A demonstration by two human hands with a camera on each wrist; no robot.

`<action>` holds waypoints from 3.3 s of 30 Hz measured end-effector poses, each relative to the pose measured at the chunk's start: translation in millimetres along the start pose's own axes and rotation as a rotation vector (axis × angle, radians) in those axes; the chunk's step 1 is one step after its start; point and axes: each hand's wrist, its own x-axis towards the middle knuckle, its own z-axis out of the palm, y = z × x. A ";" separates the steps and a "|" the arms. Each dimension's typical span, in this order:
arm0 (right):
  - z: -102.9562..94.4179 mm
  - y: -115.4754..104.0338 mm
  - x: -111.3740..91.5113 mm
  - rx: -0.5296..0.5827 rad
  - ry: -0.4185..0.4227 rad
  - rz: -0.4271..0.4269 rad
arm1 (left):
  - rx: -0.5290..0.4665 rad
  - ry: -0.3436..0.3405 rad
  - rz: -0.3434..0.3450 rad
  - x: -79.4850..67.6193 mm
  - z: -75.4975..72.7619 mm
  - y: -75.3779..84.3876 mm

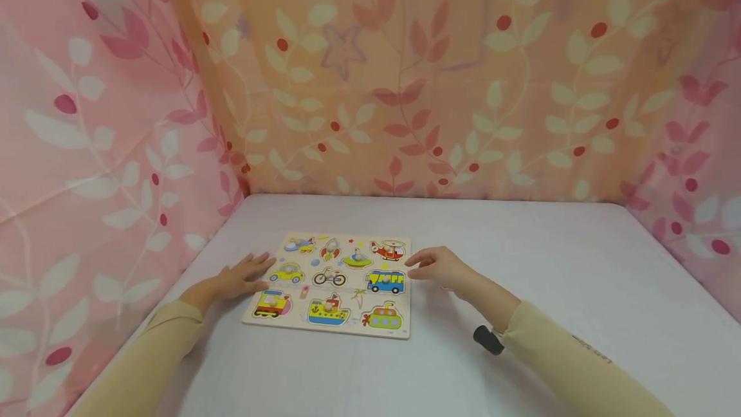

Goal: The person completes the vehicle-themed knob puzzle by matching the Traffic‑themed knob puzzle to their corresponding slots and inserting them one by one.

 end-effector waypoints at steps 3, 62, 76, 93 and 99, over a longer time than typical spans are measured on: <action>-18.2 10.1 -5.8 0.000 0.026 0.016 | 0.002 -0.004 0.015 0.3 -0.2 0.3; -87.0 89.8 18.1 -0.138 -0.181 0.046 | -0.014 0.002 -0.001 8.2 2.9 -0.9; -76.9 82.5 20.1 -0.126 -0.170 0.023 | -0.030 -0.001 -0.005 -0.5 -1.1 -0.4; -76.3 75.3 10.5 -0.182 -0.044 0.087 | -0.002 -0.021 -0.028 9.1 1.1 0.2; -68.3 68.9 3.3 -0.104 -0.002 0.091 | 0.015 -0.024 -0.055 10.3 -4.7 0.4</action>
